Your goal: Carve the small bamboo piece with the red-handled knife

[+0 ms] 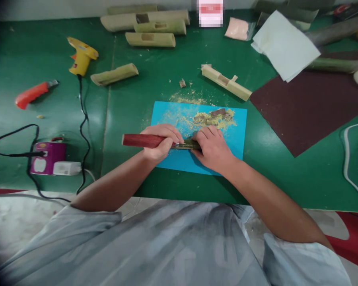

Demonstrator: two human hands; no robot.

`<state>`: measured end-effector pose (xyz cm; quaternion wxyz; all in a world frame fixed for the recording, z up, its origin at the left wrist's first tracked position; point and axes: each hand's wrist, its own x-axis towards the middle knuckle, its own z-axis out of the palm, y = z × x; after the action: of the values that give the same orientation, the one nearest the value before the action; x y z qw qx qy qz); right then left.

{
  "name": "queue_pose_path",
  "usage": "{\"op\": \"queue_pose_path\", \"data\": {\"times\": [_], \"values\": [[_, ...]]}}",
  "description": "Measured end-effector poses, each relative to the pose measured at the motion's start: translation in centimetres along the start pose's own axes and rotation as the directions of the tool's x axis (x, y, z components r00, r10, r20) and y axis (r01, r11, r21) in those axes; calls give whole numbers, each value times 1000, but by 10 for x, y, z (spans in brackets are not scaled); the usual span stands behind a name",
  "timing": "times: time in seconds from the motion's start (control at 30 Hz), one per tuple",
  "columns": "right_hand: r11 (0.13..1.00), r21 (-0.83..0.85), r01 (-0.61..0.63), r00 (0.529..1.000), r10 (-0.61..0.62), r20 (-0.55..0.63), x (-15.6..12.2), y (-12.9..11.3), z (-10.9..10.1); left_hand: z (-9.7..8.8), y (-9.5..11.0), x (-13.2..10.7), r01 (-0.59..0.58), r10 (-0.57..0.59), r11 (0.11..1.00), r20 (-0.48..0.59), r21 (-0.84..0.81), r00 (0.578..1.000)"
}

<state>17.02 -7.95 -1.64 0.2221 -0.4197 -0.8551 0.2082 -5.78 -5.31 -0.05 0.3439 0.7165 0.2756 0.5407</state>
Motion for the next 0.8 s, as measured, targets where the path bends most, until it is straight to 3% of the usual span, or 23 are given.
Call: {"op": "queue_pose_path", "data": {"times": [0.07,0.4,0.63,0.8], "values": [[1000,0,1,1000,-1,9,0,0,-1,0,-3,-2,-1,0,1000,-19,-17,1000],[1000,-27,12,1000,-11,11,0,1,0,-3,5,3,15,-18,999,115,29,993],[1000,-10,13,1000,-13,3,1,0,-1,1,0,-1,12,-11,1000,-27,18,1000],[1000,-1,-14,1000,14,26,1,0,-1,0,-1,-1,9,-10,1000,23,15,1000]]}}
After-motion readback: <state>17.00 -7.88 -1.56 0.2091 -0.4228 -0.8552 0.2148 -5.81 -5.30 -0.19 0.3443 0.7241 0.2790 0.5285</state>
